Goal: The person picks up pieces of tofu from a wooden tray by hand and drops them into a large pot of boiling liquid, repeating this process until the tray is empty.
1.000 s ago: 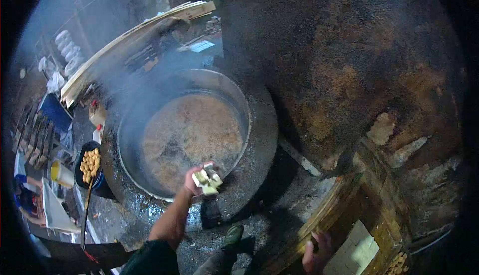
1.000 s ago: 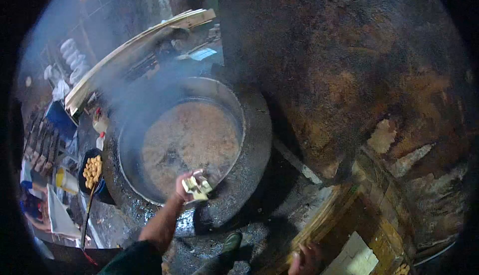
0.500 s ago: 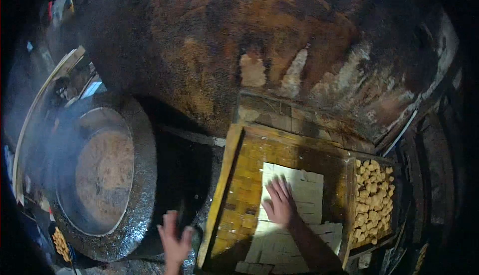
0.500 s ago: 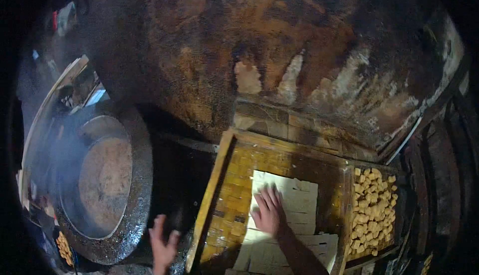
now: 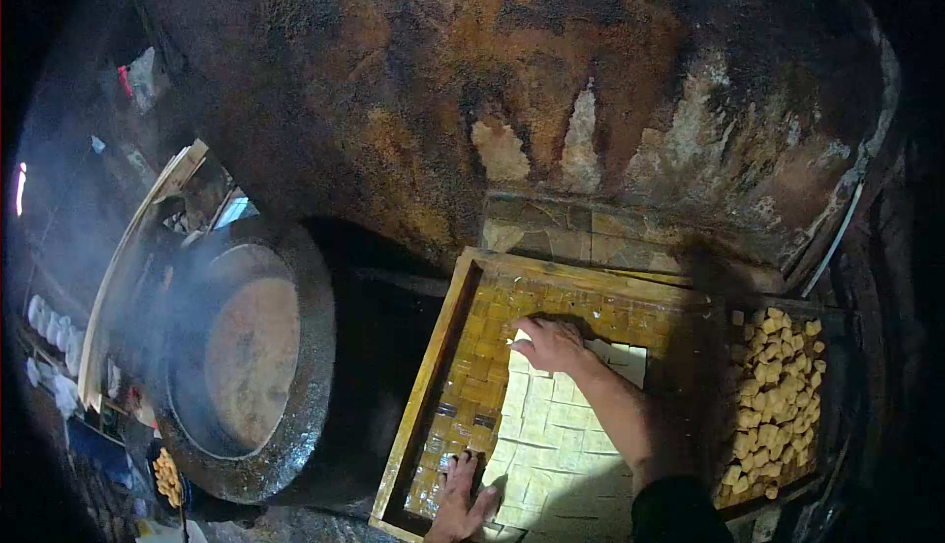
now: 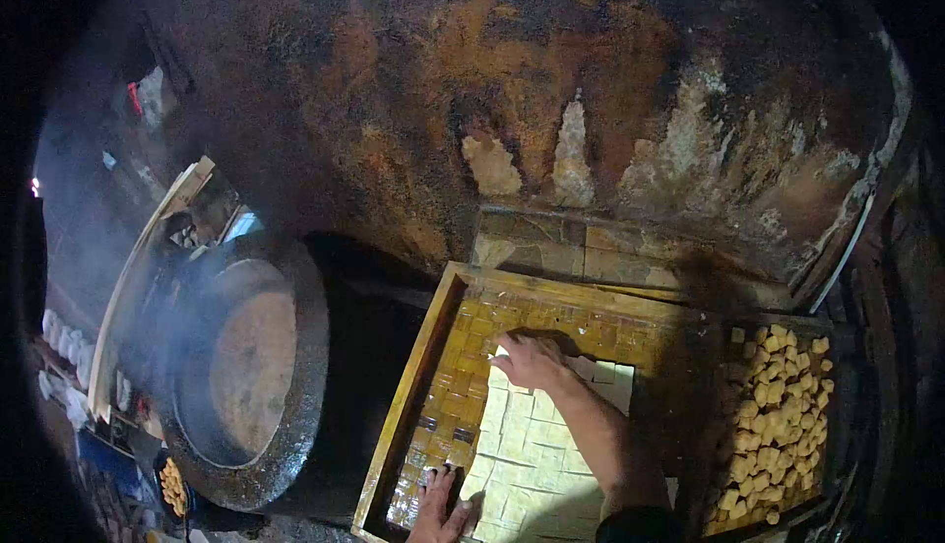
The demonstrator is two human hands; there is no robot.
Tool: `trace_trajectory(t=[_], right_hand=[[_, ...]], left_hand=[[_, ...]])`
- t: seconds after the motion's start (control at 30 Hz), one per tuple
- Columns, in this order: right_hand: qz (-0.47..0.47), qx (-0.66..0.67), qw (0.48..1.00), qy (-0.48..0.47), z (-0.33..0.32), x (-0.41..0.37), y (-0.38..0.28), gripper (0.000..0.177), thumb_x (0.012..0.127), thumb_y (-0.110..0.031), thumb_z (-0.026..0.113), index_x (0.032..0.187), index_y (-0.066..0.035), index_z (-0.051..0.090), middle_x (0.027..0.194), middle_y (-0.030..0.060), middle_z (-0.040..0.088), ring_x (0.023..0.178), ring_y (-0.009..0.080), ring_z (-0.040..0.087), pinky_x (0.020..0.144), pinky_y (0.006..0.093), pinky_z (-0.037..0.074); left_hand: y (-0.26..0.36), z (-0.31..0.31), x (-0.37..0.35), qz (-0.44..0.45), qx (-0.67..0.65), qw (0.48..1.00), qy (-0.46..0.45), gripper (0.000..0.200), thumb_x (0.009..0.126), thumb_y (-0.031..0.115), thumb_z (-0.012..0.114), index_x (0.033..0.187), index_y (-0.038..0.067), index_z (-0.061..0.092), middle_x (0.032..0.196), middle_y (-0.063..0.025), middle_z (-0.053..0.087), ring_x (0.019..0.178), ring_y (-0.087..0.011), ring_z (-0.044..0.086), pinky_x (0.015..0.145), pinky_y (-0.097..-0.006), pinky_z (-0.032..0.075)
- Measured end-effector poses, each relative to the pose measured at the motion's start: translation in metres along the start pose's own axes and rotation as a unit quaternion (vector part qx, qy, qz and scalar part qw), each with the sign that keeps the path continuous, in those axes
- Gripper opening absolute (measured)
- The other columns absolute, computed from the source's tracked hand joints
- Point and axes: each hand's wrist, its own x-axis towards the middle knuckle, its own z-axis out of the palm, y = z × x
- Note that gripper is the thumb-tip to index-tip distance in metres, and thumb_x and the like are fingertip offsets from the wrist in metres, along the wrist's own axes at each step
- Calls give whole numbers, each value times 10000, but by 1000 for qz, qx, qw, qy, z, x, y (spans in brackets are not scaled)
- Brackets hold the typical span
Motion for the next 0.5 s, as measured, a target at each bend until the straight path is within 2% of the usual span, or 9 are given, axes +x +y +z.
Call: trace_trajectory(t=[0.03,0.07,0.13,0.23,0.27,0.4,0.47,0.5], right_hand=[[-29,-79,996,4,2,-1,-1,411,996,-429,642,1313,-170,603,1024,181,746,1010,439,713,853,593,550],[-35,-73,997,1,2,0,-2,411,996,-429,642,1313,-170,603,1024,181,746,1010,439,713,853,593,550],[-18,-107,992,-67,-3,6,-1,429,997,-480,621,1308,-184,623,1137,191,724,1083,423,697,893,583,544],[15,-87,993,-73,-14,-2,-5,413,1002,-481,612,1298,-194,640,1191,190,708,1123,415,683,922,572,536],[0,-73,996,-43,-17,-10,-5,401,1005,-476,604,1305,-213,638,1176,189,713,1131,416,678,943,575,526],[0,-95,995,-23,-8,-4,-2,382,1002,-445,620,1315,-227,640,1151,186,726,1070,429,700,898,561,550],[-10,-114,988,-108,-24,10,-12,381,997,-427,641,1282,-176,659,1202,160,711,1043,423,706,878,546,564],[-13,-111,988,-106,-24,11,-15,381,997,-427,641,1282,-176,659,1202,160,711,1043,423,706,878,546,564]], left_hand=[[-3,-3,-1,-32,-31,998,-37,851,994,539,610,1609,21,331,1666,-286,299,1564,-518,182,1257,-628,121],[-5,-3,-4,-36,-39,998,-46,834,1020,529,566,1625,20,299,1691,-252,273,1587,-492,135,1266,-616,97],[-8,1,-3,-37,-15,998,-40,834,1024,539,551,1626,21,297,1692,-250,274,1589,-484,137,1267,-612,93],[4,-2,-7,-45,9,998,-33,839,1033,568,517,1630,23,291,1692,-244,278,1590,-471,152,1271,-602,85],[1,0,-7,-45,6,999,-30,841,1033,568,518,1632,24,289,1690,-244,283,1590,-467,157,1272,-598,87],[6,2,-7,-48,-13,999,-16,819,1037,542,525,1635,36,287,1679,-251,303,1589,-464,170,1274,-583,104],[7,-3,-4,-52,-15,998,-15,808,1038,530,528,1634,38,290,1674,-257,308,1586,-469,175,1273,-583,112],[7,-6,-4,-60,-22,998,-24,804,1038,521,530,1633,38,288,1673,-261,308,1583,-473,180,1272,-585,118]])
